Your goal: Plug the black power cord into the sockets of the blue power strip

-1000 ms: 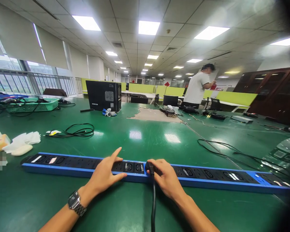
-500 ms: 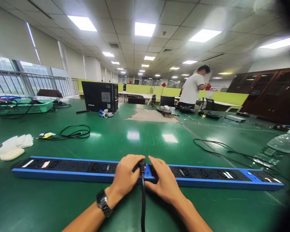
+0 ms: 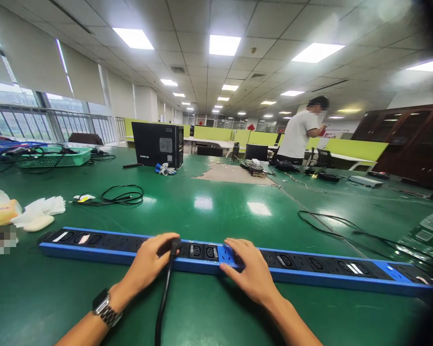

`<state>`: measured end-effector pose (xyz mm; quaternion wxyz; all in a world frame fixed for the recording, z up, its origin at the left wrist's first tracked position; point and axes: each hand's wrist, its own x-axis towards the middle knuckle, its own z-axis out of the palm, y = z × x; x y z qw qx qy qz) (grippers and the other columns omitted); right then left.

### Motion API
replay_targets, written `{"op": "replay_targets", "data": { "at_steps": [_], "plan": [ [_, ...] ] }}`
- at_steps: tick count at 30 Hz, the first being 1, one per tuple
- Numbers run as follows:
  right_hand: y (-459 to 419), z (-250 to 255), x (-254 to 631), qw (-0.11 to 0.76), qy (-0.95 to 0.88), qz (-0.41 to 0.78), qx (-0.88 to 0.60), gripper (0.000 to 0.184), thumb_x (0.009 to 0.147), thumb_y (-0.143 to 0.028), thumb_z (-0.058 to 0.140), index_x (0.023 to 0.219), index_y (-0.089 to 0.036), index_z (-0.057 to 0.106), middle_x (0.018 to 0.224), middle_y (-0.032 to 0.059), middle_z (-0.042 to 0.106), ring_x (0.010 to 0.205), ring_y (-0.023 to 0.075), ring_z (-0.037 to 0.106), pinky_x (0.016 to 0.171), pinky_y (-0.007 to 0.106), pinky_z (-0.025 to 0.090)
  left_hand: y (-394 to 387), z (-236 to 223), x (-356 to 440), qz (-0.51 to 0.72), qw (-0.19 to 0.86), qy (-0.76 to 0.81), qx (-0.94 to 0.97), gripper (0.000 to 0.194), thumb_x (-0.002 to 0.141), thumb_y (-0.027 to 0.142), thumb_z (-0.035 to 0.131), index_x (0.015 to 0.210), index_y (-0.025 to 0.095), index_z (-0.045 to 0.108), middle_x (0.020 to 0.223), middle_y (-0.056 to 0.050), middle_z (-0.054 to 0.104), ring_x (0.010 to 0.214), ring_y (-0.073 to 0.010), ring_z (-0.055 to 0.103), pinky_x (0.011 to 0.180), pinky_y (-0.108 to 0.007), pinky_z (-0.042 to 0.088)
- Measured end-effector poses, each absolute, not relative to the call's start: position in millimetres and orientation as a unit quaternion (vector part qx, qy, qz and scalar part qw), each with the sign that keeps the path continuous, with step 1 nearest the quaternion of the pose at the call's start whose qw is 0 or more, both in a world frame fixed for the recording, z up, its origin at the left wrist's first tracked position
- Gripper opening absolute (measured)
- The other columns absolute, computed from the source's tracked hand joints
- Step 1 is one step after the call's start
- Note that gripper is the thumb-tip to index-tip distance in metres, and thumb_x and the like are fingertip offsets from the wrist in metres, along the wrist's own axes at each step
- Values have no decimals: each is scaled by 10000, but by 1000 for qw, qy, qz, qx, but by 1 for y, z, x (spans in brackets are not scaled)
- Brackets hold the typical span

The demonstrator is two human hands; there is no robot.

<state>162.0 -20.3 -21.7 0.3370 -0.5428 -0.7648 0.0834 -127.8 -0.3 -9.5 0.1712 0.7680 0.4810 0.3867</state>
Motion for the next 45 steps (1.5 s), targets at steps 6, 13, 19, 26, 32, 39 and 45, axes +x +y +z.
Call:
{"op": "replay_targets", "data": {
  "at_steps": [6,13,19,26,32,39,45],
  "plan": [
    [-16,-20,157,361,-755,115,-536,422,810,-417,632,1185,-224,627,1236,91,632,1167,273,527,1010,504,418,2,-10,-121,361,141,488,782,263,860,348,600,1098,247,648,1097,-37,712,1002,-240,637,900,-370,482],
    [-5,-6,80,352,-810,124,-452,436,778,-278,693,1204,-254,602,1166,53,672,1062,238,547,940,428,425,-1,-15,-121,328,118,491,799,431,804,260,641,1230,261,572,1164,-53,683,1037,-257,608,935,-404,458],
    [-1,1,59,379,-810,85,-439,318,811,-198,628,1117,-284,640,1015,12,715,928,199,578,857,373,417,-4,-18,-129,307,117,463,823,891,728,255,710,1488,291,247,1296,-72,613,1150,-272,563,991,-425,433],
    [-15,-24,158,422,-735,105,-521,300,863,-344,583,1140,-247,644,987,58,691,927,223,608,841,382,464,-2,-12,-116,317,135,510,788,806,742,340,722,1449,272,341,1233,-63,661,1133,-296,572,1001,-476,414],
    [-12,-27,163,378,-768,108,-506,323,883,-338,534,1183,-253,615,1110,71,672,1036,234,598,914,411,463,-8,-6,-77,376,202,436,792,468,796,276,658,1255,236,573,1185,-81,667,1092,-264,595,988,-432,443],
    [-15,-28,171,342,-788,80,-506,584,790,-314,609,1360,-265,491,1262,93,621,1160,263,567,990,474,452,-1,-6,-9,353,201,393,825,497,755,173,645,1242,257,597,1107,-56,693,1009,-253,616,924,-412,478],
    [-18,-32,174,337,-764,89,-543,815,731,-467,694,1444,-237,374,1378,120,538,1243,292,521,1032,501,428,-2,15,-44,467,126,386,785,331,803,113,571,1094,245,657,1092,-26,707,1039,-222,609,939,-382,455]
  ]
}}
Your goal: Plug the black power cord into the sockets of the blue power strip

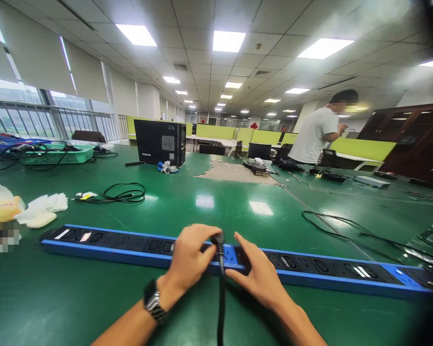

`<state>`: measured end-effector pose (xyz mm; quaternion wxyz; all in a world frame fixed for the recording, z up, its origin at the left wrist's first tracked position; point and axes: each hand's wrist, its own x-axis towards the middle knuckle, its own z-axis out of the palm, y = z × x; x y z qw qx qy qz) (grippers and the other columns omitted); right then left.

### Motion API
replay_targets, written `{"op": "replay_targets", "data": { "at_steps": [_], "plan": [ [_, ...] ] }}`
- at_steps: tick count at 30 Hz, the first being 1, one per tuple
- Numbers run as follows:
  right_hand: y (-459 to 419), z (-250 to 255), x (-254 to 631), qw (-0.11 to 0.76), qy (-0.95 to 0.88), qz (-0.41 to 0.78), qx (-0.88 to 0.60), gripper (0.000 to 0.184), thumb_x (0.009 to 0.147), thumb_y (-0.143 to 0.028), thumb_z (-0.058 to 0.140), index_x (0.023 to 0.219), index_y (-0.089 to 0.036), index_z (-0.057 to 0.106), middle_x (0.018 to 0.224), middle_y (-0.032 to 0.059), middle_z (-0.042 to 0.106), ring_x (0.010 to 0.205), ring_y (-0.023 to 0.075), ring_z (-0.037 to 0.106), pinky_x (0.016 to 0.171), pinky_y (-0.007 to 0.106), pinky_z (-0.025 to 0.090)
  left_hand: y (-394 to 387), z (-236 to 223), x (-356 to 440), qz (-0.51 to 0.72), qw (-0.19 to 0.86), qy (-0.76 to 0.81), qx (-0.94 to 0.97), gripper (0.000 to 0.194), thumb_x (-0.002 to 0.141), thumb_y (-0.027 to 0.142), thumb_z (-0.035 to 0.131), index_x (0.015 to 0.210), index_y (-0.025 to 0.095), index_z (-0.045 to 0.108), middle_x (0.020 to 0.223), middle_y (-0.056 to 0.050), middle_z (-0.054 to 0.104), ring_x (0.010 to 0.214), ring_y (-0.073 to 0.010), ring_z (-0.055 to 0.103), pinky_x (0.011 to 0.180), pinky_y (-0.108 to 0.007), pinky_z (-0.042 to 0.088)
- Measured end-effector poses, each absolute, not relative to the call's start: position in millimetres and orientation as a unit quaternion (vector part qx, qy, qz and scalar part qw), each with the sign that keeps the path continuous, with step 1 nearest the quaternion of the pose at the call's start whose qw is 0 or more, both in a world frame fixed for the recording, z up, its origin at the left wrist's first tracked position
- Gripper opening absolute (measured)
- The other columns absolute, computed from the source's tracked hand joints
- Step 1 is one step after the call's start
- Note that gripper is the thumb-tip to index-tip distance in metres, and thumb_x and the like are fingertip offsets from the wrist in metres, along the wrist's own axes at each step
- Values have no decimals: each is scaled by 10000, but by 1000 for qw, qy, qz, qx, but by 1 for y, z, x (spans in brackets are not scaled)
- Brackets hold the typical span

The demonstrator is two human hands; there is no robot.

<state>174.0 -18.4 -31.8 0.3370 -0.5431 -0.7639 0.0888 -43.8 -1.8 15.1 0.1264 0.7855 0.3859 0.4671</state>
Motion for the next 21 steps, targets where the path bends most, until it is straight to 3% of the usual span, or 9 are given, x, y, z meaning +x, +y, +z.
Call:
{"op": "replay_targets", "data": {
  "at_steps": [7,14,21],
  "plan": [
    [-20,-23,161,365,-722,123,-574,533,813,-532,593,1250,-228,589,1239,109,635,1144,290,578,990,507,450,-1,-5,-122,404,159,465,772,256,848,220,551,1088,233,636,1050,-32,700,954,-213,642,860,-351,507],
    [-21,-18,143,377,-738,154,-538,415,834,-470,598,1161,-218,632,1191,98,652,1124,268,569,1001,479,436,6,-12,-125,368,115,460,800,263,821,219,584,1072,225,663,1043,-54,703,971,-238,626,875,-381,476],
    [-8,-3,101,356,-781,147,-492,373,811,-319,656,1168,-215,629,1175,82,666,1112,255,555,991,459,420,10,-10,-120,348,143,426,823,313,824,188,582,1127,233,643,1109,-51,697,1029,-230,620,925,-381,459]
  ]
}}
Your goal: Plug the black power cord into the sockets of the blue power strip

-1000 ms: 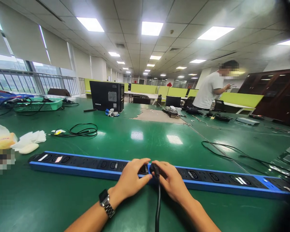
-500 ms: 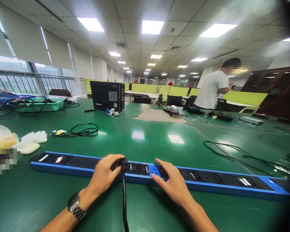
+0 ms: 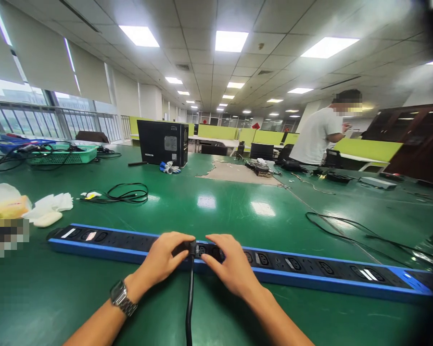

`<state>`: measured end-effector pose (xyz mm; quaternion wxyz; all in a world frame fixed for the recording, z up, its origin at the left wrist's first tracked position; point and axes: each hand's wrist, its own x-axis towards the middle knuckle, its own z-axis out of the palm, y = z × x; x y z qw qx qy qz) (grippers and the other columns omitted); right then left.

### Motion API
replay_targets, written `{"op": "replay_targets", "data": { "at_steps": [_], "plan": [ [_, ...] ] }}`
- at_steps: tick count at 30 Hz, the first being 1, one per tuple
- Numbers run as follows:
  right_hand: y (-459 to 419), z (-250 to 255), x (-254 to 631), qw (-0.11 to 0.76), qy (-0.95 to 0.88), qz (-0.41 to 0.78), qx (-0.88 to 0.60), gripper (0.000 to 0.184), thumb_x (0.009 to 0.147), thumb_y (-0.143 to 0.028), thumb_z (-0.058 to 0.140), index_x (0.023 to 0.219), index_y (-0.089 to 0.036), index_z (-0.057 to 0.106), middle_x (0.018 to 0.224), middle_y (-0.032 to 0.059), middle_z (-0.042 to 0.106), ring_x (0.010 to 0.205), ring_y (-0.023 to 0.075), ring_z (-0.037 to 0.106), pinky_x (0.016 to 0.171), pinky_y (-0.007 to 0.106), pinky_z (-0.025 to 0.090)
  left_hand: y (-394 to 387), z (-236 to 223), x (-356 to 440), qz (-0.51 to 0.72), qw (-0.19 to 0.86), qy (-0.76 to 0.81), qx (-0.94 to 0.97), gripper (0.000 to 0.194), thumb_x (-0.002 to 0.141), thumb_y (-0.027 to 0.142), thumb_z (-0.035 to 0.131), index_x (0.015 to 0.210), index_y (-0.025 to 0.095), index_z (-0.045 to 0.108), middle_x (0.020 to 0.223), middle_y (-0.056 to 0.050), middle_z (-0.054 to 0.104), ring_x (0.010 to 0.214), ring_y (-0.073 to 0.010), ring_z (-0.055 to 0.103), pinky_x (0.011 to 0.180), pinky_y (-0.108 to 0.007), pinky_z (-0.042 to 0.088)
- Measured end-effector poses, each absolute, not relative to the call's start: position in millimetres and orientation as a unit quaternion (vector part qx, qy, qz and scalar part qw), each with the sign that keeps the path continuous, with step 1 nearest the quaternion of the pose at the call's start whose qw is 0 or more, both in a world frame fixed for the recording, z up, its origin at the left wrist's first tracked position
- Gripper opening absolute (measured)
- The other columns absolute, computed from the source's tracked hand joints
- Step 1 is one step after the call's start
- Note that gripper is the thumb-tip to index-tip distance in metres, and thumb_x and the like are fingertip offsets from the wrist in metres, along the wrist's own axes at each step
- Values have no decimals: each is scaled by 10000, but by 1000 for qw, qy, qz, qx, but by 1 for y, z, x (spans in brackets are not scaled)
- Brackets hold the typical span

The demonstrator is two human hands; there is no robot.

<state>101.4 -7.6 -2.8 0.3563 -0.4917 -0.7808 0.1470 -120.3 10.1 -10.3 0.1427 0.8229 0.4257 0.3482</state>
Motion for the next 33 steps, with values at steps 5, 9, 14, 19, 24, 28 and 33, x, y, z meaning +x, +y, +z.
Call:
{"op": "replay_targets", "data": {
  "at_steps": [5,9,14,19,24,28,33],
  "plan": [
    [4,3,68,321,-826,141,-441,432,784,-245,697,1208,-258,614,1141,50,690,1030,235,578,909,402,432,9,-14,-129,337,166,428,822,361,810,166,566,1164,231,579,1141,-59,677,1052,-228,619,943,-381,463],
    [5,-3,64,335,-844,99,-407,306,814,-225,671,1113,-287,653,992,4,727,886,197,584,823,355,412,8,-15,-133,338,183,423,821,593,749,148,600,1312,217,427,1247,-92,626,1145,-236,588,1015,-400,433],
    [2,-2,84,448,-786,50,-424,156,922,-238,524,919,-222,679,933,29,721,879,174,598,804,327,406,7,-14,-131,322,164,428,828,605,737,193,652,1307,220,452,1243,-101,630,1156,-268,573,1011,-426,438],
    [-2,5,84,341,-850,79,-394,393,803,-307,703,1181,-265,606,1104,17,696,987,199,589,857,345,415,8,-16,-130,323,176,422,829,635,768,162,613,1366,232,413,1269,-90,612,1173,-249,565,1027,-412,432],
    [-2,-4,52,328,-837,43,-436,365,808,-212,661,1167,-253,610,1011,22,711,923,212,590,802,356,418,8,-18,-127,303,144,414,846,836,750,108,610,1483,289,251,1313,-77,578,1175,-244,561,1005,-396,448],
    [-5,2,72,455,-777,-13,-435,300,858,-210,587,1158,-226,598,1057,41,704,955,207,596,841,361,408,8,-19,-127,295,154,435,837,947,736,143,678,1508,319,157,1318,-68,579,1180,-247,560,1020,-408,433],
    [-13,-10,144,449,-747,1,-490,272,891,-359,574,1126,-229,617,1011,55,703,929,217,613,821,358,444,5,-14,-124,284,165,470,819,1002,703,206,747,1508,325,162,1286,-57,608,1173,-263,562,1026,-427,419]
  ]
}}
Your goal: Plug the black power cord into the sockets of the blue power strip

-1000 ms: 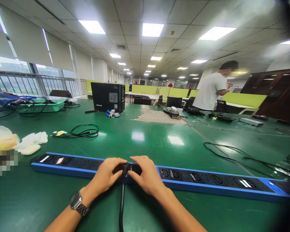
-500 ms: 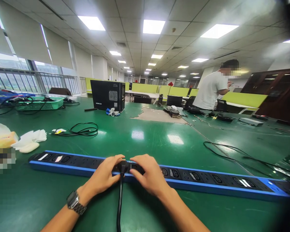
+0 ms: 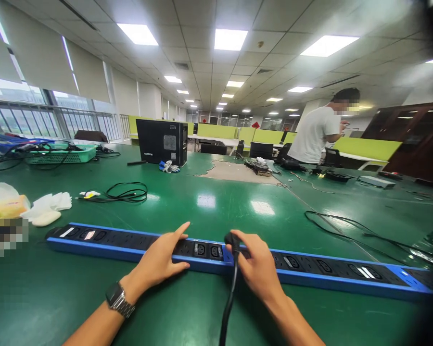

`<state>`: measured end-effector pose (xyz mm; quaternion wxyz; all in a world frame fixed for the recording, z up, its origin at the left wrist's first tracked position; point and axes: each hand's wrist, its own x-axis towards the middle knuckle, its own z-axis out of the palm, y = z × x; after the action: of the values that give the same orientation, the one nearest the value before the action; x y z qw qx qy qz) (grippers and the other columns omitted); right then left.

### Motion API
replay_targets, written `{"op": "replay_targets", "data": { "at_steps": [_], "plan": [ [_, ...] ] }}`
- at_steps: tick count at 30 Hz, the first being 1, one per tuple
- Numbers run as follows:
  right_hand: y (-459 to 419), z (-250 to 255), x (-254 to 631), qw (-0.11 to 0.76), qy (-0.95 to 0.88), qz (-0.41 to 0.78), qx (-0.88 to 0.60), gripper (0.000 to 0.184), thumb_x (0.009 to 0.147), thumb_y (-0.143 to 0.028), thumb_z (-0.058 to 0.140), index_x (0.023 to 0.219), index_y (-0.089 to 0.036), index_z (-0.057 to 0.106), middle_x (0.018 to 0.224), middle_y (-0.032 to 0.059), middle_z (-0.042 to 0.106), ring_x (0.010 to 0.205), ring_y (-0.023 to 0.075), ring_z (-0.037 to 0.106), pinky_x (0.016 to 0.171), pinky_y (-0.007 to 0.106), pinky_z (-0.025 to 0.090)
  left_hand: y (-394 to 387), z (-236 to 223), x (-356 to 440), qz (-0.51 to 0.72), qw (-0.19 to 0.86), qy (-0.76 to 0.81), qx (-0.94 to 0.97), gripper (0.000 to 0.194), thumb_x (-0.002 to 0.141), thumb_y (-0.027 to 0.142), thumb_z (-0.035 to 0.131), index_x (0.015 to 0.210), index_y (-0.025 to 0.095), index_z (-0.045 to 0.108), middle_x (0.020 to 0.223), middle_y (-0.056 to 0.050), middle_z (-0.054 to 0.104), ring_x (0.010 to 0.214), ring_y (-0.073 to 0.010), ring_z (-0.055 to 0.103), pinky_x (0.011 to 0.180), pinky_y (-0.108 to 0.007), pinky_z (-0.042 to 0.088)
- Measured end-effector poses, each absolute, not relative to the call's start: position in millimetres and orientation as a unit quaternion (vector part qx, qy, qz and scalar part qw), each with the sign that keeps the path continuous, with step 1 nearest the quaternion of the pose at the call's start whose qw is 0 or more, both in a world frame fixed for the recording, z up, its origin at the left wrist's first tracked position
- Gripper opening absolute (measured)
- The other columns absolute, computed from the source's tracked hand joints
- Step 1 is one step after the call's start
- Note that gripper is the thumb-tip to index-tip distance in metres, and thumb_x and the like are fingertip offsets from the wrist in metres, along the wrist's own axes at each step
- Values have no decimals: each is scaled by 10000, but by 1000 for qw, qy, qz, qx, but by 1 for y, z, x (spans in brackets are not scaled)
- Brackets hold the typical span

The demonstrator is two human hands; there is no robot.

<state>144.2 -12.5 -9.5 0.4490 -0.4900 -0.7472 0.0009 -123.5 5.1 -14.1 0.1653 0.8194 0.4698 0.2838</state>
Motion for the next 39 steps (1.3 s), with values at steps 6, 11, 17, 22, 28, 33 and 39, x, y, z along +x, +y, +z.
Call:
{"op": "replay_targets", "data": {
  "at_steps": [6,11,17,22,28,33,39],
  "plan": [
    [-13,-19,166,370,-786,39,-494,255,904,-372,552,1114,-239,611,969,44,701,887,209,600,780,346,462,3,-11,-121,289,165,477,814,958,711,235,743,1499,308,204,1274,-65,617,1168,-268,563,1027,-437,418],
    [-17,-9,160,309,-808,26,-501,203,909,-331,536,1073,-248,623,942,41,698,863,212,596,767,367,466,2,-12,-122,314,172,457,814,847,772,266,695,1484,297,238,1272,-74,618,1167,-264,563,1037,-462,408],
    [-22,-27,166,354,-777,-1,-520,673,779,-391,677,1389,-240,438,1265,106,607,1137,276,561,952,459,461,-4,-7,-70,335,162,376,849,474,861,273,593,1325,224,510,1235,-98,633,1129,-260,570,1010,-442,430],
    [-23,-30,167,342,-774,0,-532,671,741,-307,692,1365,-216,461,1256,106,616,1136,273,562,971,468,460,0,-4,-10,313,163,370,859,478,792,131,603,1257,237,577,1112,-60,692,1011,-247,609,918,-421,479],
    [-23,-31,169,333,-774,8,-538,744,711,-405,747,1371,-223,457,1259,108,612,1138,285,553,968,486,457,3,12,-55,431,106,380,812,382,835,106,499,1178,224,619,1143,-50,687,1070,-221,597,956,-387,466],
    [-22,-31,164,350,-758,4,-551,644,758,-417,703,1340,-238,492,1228,107,630,1116,289,565,958,505,443,4,0,-131,414,120,457,778,322,872,219,506,1179,219,604,1137,-52,685,1041,-221,630,930,-372,498],
    [-21,-21,133,343,-778,1,-526,553,777,-411,691,1278,-238,536,1193,92,650,1098,280,558,1018,567,344,5,-14,-132,351,129,451,811,316,867,247,536,1169,230,627,1124,-59,696,1030,-230,630,930,-381,492]
  ]
}}
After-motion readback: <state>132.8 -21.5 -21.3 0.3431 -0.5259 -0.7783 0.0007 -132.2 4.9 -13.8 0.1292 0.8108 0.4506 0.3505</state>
